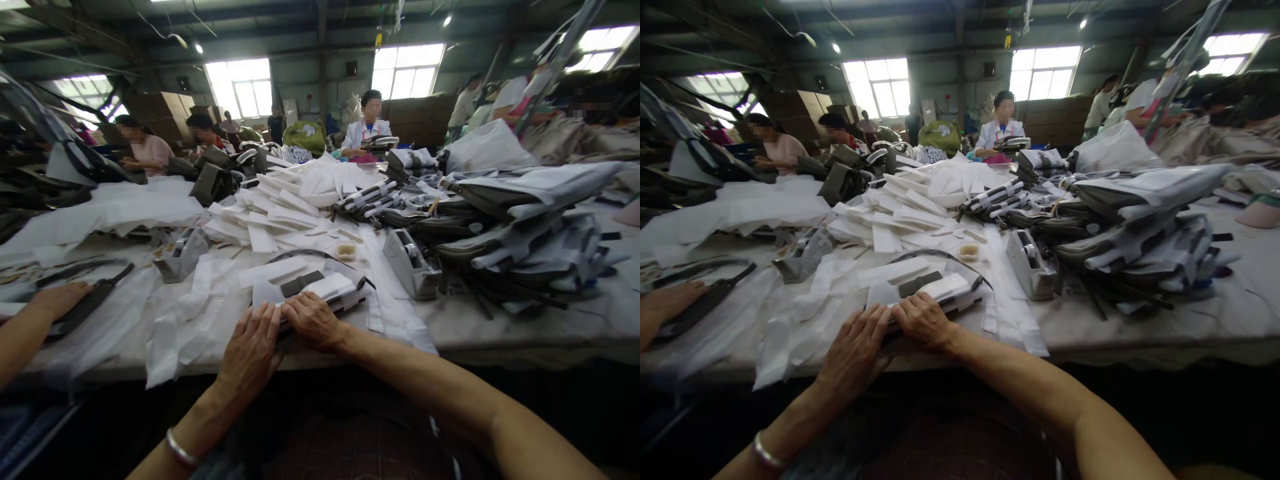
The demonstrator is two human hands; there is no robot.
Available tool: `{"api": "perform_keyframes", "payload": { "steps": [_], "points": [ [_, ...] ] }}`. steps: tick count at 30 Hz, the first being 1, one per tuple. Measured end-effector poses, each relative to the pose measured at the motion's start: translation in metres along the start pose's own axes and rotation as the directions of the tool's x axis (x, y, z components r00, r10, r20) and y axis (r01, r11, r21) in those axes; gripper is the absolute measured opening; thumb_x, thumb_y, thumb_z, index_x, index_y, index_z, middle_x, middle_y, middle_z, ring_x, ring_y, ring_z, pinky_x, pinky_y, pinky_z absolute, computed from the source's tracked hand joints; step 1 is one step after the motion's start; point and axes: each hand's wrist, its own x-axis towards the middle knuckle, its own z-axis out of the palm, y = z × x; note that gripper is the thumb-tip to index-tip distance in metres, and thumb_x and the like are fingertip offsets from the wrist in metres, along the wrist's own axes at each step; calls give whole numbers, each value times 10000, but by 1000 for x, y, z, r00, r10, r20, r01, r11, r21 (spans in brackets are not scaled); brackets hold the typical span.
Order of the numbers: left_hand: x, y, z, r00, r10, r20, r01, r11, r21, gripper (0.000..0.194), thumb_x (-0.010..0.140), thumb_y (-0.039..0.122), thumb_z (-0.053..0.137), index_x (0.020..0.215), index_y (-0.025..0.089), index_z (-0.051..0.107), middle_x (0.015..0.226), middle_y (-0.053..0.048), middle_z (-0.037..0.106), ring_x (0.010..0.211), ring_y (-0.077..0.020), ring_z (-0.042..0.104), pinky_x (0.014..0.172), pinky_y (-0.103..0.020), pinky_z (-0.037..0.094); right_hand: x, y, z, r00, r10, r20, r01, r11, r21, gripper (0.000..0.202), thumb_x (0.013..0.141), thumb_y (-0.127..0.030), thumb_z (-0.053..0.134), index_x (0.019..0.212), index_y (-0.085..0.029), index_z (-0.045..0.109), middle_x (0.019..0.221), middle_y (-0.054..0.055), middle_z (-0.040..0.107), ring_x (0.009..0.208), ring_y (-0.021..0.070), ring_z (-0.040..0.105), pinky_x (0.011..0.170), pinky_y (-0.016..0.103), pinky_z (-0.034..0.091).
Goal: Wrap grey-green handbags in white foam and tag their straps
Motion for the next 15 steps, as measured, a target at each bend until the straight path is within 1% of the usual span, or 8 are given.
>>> {"api": "perform_keyframes", "payload": {
  "steps": [2, 3, 6, 8, 9, 11, 13, 15],
  "points": [
    [-5, 2, 5, 996, 6, -89, 1, 997, 75, 492, 827, 112, 505, 1317, 66, 483, 1297, -217, 598, 1270, -368, 523, 1069, -557, 400, 3, -8, 3, 1000, 1, -1, -1, 1000, 29, 197, 998, -173, 396, 1046, -133, 584, 991, 102, 651, 923, 235, 572, 881, 386, 439],
    [-6, 2, 8, 992, 1, -128, 12, 995, 100, 441, 858, 101, 474, 1297, 75, 503, 1262, -209, 619, 1234, -353, 555, 1051, -533, 420, 5, -12, 3, 1000, 12, 4, -12, 999, 45, 185, 997, -173, 403, 1031, -136, 582, 980, 96, 652, 912, 233, 576, 868, 382, 443],
    [-11, -3, 16, 982, -17, -190, 39, 993, 114, 358, 913, 82, 432, 1250, 119, 549, 1114, -154, 681, 1001, -280, 665, 890, -412, 518, 9, -20, -5, 998, 36, 42, -41, 991, 126, 123, 979, -222, 496, 1009, -136, 578, 963, 91, 662, 908, 236, 599, 863, 376, 454],
    [-16, -6, 19, 980, 3, -199, 18, 994, 106, 332, 930, 89, 440, 1236, 131, 562, 1053, -126, 697, 907, -253, 674, 823, -373, 527, 9, -12, -19, 999, 29, 44, -39, 966, 254, 200, 955, -316, 584, 1056, -143, 578, 985, 81, 676, 931, 225, 621, 876, 345, 468],
    [-19, -7, 20, 979, 15, -203, 6, 995, 102, 325, 935, 88, 439, 1232, 129, 564, 1045, -120, 699, 896, -247, 672, 818, -366, 522, 8, -1, -26, 998, 53, 20, -56, 944, 324, 249, 949, -352, 603, 1096, -153, 576, 1016, 74, 682, 953, 214, 630, 886, 323, 473],
    [-26, -7, 21, 980, 17, -199, 0, 996, 86, 321, 943, 88, 432, 1233, 124, 565, 1059, -114, 701, 913, -239, 668, 836, -357, 508, 4, 34, -41, 978, 201, -51, -163, 896, 414, 262, 976, -353, 565, 1176, -184, 570, 1093, 60, 683, 1007, 186, 637, 908, 286, 477],
    [-31, -5, 23, 982, -7, -190, 19, 998, 62, 327, 950, 97, 429, 1247, 127, 562, 1095, -107, 700, 946, -235, 664, 863, -352, 491, -1, 82, -50, 900, 427, -82, -368, 849, 380, 235, 1007, -288, 488, 1199, -195, 586, 1148, 69, 678, 1056, 190, 631, 942, 303, 472],
    [-35, -3, 25, 983, -30, -182, 37, 999, 38, 336, 959, 113, 428, 1268, 135, 557, 1115, -98, 700, 968, -233, 661, 886, -352, 475, -8, 132, -48, 805, 593, -13, -575, 785, 233, 275, 1000, -259, 475, 1227, -170, 603, 1232, 109, 649, 1134, 227, 602, 995, 353, 450]
  ]
}}
